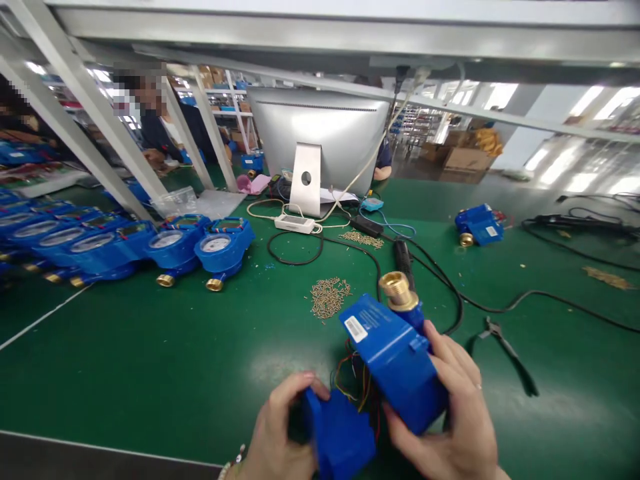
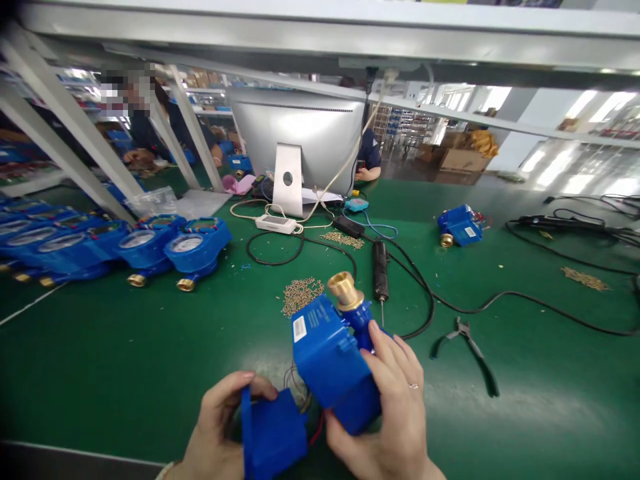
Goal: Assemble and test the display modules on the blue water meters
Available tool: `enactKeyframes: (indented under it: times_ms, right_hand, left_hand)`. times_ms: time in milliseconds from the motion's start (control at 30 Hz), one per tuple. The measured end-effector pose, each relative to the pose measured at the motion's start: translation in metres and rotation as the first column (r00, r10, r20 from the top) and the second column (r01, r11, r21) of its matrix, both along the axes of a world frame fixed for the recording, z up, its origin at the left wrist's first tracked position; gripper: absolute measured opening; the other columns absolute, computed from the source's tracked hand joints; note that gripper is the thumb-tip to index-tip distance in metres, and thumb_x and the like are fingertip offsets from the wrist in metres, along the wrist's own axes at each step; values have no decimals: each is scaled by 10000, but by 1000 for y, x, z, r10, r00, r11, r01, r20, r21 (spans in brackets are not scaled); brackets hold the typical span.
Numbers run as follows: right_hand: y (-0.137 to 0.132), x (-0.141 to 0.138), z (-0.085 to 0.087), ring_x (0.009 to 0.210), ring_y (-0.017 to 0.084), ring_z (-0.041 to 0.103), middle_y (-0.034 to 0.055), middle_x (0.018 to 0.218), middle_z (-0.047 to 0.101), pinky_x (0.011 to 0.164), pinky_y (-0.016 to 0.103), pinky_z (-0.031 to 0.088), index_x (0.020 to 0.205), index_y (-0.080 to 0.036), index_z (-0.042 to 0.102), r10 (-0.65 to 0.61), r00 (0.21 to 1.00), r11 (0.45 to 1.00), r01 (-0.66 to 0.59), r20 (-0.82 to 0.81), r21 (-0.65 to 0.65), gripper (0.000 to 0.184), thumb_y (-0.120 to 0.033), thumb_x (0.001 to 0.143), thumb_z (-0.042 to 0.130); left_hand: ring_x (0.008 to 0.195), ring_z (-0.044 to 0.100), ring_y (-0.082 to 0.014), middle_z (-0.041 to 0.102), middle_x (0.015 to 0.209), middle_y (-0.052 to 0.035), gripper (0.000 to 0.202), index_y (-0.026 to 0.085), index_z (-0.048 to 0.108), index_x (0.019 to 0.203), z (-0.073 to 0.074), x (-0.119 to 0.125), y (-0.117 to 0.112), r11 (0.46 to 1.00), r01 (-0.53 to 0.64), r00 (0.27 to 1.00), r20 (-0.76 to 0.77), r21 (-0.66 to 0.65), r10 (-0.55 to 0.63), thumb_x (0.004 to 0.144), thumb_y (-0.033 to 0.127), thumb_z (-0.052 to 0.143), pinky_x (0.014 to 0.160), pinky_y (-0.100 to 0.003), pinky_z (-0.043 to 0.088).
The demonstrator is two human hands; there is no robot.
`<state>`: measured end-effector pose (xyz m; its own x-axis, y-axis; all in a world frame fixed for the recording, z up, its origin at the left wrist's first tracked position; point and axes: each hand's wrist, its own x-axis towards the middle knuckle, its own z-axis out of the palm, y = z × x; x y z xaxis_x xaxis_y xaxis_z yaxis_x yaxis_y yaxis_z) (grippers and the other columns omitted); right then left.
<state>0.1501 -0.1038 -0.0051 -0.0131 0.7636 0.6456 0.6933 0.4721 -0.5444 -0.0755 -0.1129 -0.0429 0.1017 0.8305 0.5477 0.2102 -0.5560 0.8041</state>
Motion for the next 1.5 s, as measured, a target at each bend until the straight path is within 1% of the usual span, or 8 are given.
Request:
enactKeyframes:
  times_ms: [133, 333, 833, 1133, 1267, 1367, 1433, 1500]
  right_hand:
    - [19, 7, -12, 1190, 343, 532, 150, 1382, 500, 1038, 572, 355, 1257, -197, 485, 19, 943, 973, -93, 332, 209, 659, -234, 650, 741]
    - [21, 6, -18, 1161, 365, 537, 269, 1277, 548, 980, 598, 386, 1158, -55, 525, 9, 908, 962, -123, 420, 245, 564, -222, 656, 721]
    - [17, 12, -2, 1152, 357, 533, 261, 1275, 550, 1012, 606, 360, 1193, -71, 496, -124, 895, 942, -30, 429, 334, 646, -221, 627, 769]
    - [18, 12, -25, 1144, 332, 548, 253, 1208, 603, 1007, 588, 361, 1185, -55, 508, -60, 861, 942, -118, 505, 313, 588, -192, 652, 715]
    - [16, 10, -25, 1154, 343, 541, 225, 1270, 570, 1011, 589, 352, 1153, -128, 507, -118, 937, 968, 34, 330, 250, 590, -232, 626, 750]
    - [11, 8, -13, 1132, 357, 561, 184, 1287, 566, 953, 558, 423, 1125, -183, 510, -191, 975, 976, 175, -118, -131, 586, -334, 623, 772]
    - [5, 4, -2, 999, 336, 637, 151, 1155, 645, 831, 485, 513, 1104, -193, 527, -284, 804, 896, 29, -523, -442, 562, -407, 642, 763]
    - [-2, -2, 11, 802, 287, 684, 114, 981, 701, 676, 393, 549, 1055, -184, 564, -387, 521, 792, -235, -761, -564, 508, -441, 658, 750]
  left_hand:
    - [771, 669, -145, 676, 891, 10, 434, 267, 486, 1143, -1, -5, -2, 998, -57, 959, -278, -27, 47, 765, 100, 618, 713, -228, 539]
    - [798, 671, -121, 678, 917, 46, 429, 284, 467, 1105, 1, -5, -5, 988, -117, 948, -309, -103, 80, 745, 102, 613, 733, -209, 529]
    - [873, 664, -146, 670, 969, 17, 533, 287, 451, 1141, 13, -7, 10, 982, -115, 986, -135, -149, 95, 722, 113, 731, 795, -252, 533]
    - [851, 672, -178, 674, 900, 8, 465, 243, 475, 1067, 5, -3, 12, 854, -110, 993, -28, -508, 111, 687, 203, 739, 827, -319, 534]
    - [890, 655, -170, 650, 936, 0, 508, 240, 462, 1093, 11, -1, 18, 818, -48, 986, 105, -574, 132, 665, 138, 715, 829, -291, 529]
    - [855, 653, -148, 649, 923, 8, 570, 249, 444, 1166, 23, -1, 24, 844, 4, 966, 219, -537, 134, 687, 138, 732, 788, -245, 533]
    - [808, 660, -133, 658, 900, 17, 645, 265, 406, 1243, 35, -1, 29, 870, 27, 936, 317, -492, 151, 710, 168, 757, 749, -215, 538]
    - [817, 672, -130, 673, 925, 13, 709, 280, 386, 1291, 50, -1, 33, 884, 61, 892, 423, -463, 159, 712, 181, 783, 753, -197, 542]
